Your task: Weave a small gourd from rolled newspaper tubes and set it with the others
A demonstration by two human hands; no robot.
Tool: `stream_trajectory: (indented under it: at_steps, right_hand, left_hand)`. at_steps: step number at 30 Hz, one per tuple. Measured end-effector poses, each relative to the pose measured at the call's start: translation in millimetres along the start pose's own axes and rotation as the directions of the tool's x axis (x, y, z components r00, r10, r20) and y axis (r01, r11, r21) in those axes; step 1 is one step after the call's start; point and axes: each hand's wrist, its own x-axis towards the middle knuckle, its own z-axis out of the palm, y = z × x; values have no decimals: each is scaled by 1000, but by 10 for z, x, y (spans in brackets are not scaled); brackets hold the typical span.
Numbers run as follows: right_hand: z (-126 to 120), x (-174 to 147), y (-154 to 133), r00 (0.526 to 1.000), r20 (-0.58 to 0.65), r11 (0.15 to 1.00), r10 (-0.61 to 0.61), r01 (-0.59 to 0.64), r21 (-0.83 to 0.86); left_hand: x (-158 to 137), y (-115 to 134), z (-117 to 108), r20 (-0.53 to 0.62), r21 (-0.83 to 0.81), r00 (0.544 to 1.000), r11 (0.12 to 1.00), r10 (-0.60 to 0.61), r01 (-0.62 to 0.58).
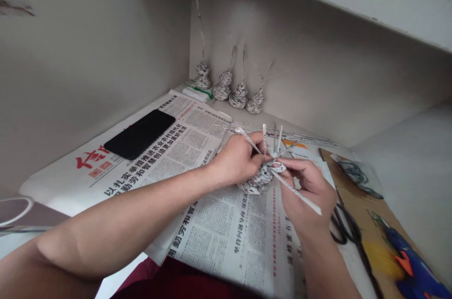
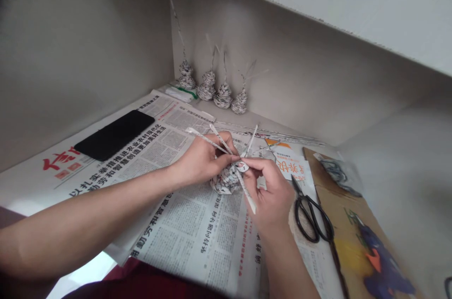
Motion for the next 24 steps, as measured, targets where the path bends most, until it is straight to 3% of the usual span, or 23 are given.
stream_trajectory:
  at_steps: [3,10,19,24]
  right_hand:
    - [3,9,-4,1000,-4,1000,1,-1,15]
    - [-158,41,78,986,165,990,7,17,-138]
    - [-150,65,64,968,182,981,-172,185,-56]
    - [-177,81,71,962,220,977,-163,188,-100]
  left_hand:
    - [-6,25,-1,15,24,1000,1000,-7,7]
    - [-17,46,-16,18,79,999,996,32,-34]
    - [-32,43,-18,44,96,998,994,44,-48]
    - [-34,36,-18,41,113,997,992,59,-64]
